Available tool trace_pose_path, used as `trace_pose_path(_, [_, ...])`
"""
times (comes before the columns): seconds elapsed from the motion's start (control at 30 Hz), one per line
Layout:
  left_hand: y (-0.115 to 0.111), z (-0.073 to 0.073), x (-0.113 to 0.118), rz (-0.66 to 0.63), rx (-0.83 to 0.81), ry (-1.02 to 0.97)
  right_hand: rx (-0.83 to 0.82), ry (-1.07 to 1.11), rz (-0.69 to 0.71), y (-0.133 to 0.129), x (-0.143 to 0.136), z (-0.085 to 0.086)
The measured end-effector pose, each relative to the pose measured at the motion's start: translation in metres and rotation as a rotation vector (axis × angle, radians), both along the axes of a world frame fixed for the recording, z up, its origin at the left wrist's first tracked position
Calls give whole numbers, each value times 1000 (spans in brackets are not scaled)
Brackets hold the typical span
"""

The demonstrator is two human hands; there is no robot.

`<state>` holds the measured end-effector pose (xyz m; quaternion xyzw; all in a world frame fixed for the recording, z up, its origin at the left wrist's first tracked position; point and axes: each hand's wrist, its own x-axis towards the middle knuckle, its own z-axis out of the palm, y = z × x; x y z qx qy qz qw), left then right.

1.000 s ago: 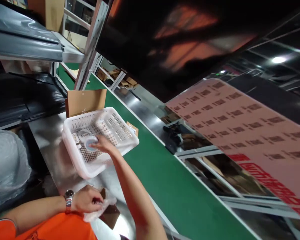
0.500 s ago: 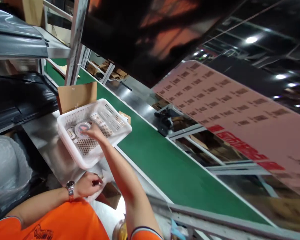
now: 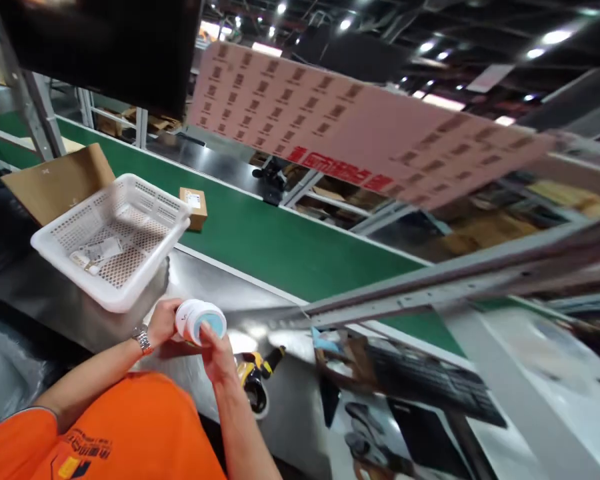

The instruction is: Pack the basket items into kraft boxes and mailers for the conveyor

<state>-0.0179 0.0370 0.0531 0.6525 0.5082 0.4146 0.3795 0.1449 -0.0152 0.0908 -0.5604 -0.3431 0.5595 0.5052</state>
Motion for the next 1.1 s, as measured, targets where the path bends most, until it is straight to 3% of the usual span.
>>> trace_pose_path(0.13, [-1,2,27,27,-159,-18,-74,160,-148,-11,19,-25])
trace_pose_path(0.3, [-3,-2,45,95,-189,25,-72,220,-281,-19,37,-43])
trace_pose_path(0.4, [-5,-4,50,132,-186,52,-10,46,-252,-26,44,-53])
trace_pose_path(0.5, [-9,-3,55,126,-171,85,142,-310,-175,-31,51,-63])
trace_pose_path(0.6, [-15,0,58,99,-86,186,306,-573,-45,-31,62,-67])
trace_pose_path(0.73, [-22,3,59,127,35,349,375,-675,99,-26,75,-64])
trace_pose_path(0.93, [-30,4,59,19,237,547,250,-653,-82,-25,70,-67])
trace_pose_path(1.1, [-37,1,63,-59,405,588,364,-793,43,-30,66,-79])
